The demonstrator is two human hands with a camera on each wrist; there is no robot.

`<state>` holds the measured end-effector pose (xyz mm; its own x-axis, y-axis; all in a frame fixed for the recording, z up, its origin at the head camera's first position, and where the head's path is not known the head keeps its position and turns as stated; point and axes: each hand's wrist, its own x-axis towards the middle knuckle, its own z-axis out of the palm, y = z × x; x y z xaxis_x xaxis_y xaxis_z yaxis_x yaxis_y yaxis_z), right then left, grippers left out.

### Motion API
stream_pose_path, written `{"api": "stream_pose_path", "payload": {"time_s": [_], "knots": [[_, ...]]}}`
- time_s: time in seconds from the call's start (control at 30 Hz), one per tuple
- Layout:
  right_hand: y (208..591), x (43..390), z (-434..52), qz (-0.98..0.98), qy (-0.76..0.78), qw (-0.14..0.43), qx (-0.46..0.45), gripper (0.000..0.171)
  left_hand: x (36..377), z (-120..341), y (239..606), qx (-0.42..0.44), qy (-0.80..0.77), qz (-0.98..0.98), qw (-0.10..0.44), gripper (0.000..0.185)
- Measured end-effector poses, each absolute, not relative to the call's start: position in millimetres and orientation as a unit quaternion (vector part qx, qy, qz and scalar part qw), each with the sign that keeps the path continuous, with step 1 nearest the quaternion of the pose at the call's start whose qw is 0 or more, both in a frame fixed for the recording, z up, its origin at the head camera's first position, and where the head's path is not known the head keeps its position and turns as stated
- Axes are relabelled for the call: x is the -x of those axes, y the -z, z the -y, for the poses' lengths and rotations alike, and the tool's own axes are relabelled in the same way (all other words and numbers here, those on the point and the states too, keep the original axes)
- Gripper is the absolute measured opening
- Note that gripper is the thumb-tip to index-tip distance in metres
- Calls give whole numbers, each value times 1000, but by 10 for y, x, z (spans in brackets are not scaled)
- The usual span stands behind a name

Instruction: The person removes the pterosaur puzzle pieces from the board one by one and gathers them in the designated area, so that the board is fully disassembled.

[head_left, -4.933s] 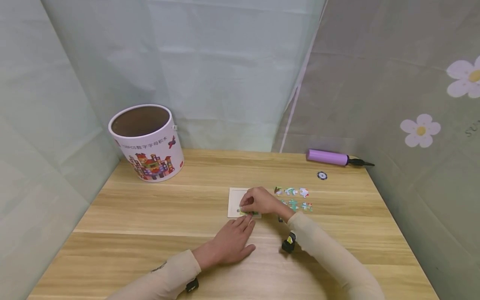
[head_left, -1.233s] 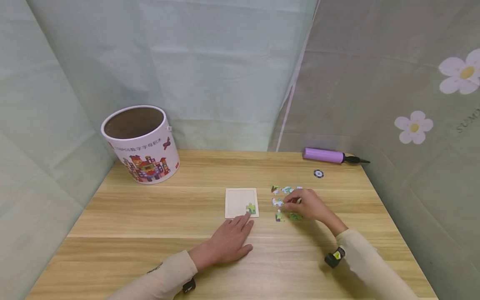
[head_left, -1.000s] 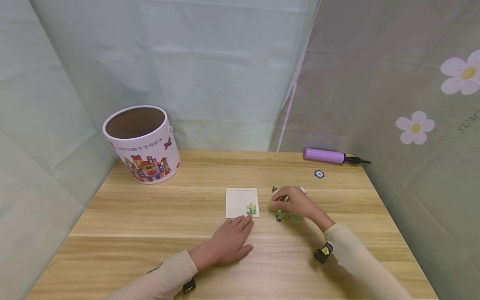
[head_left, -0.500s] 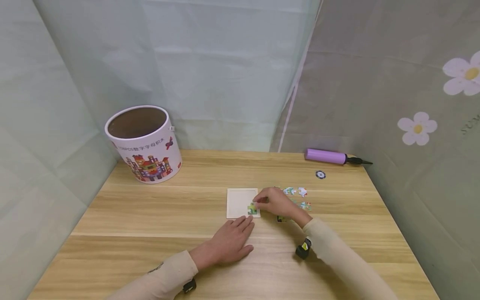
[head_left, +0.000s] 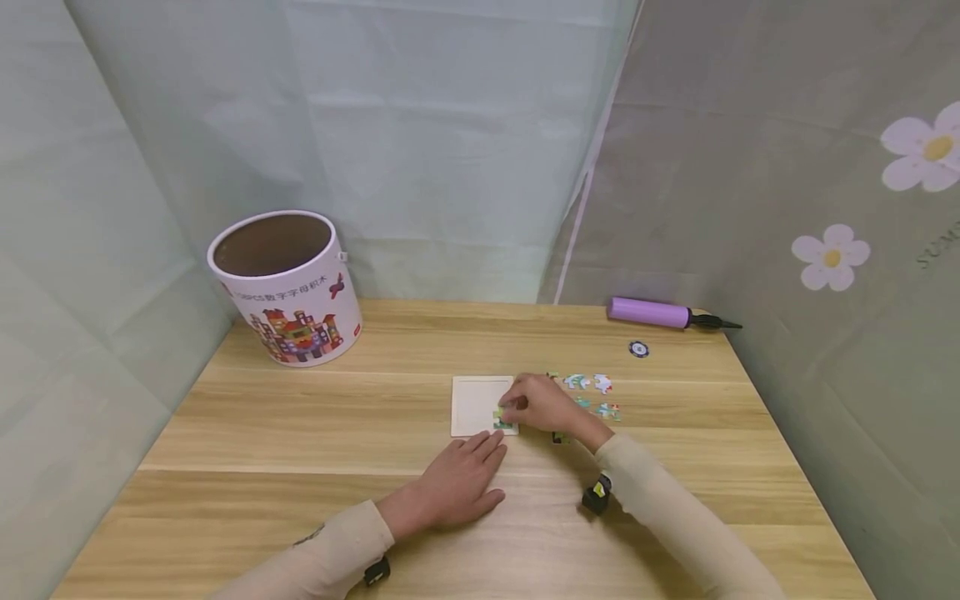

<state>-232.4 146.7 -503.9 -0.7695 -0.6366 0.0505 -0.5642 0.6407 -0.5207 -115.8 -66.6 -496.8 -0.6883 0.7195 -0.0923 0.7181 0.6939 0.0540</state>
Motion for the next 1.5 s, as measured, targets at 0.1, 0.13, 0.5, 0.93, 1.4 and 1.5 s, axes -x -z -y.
{"api": "stream_pose_path", "payload": {"time_s": [0.1, 0.13, 0.5, 0.93, 1.4, 1.5], "knots": [[5038, 2320, -1457, -904, 257, 65, 336, 20, 1157, 670, 4973, -395, -8, -917, 47, 64], [5038, 2318, -1454, -904, 256, 64, 336, 20, 1158, 671, 4974, -396, -8, -917, 45, 64], [5018, 2306, -1444, -910, 255, 69, 319, 19, 1167, 670, 4976, -397, -12, -917, 36, 64], [5004, 2288, -1448, -904, 304, 92, 285, 7, 1167, 665, 4969, -392, -13, -919, 43, 64], [4928, 2260, -1610, -876, 377, 48, 298, 4, 1161, 654, 4982, -387, -16, -921, 49, 65], [4910, 2238, -1692, -876, 383, 46, 289, 4, 1163, 652, 4981, -386, -16, -921, 51, 65]]}}
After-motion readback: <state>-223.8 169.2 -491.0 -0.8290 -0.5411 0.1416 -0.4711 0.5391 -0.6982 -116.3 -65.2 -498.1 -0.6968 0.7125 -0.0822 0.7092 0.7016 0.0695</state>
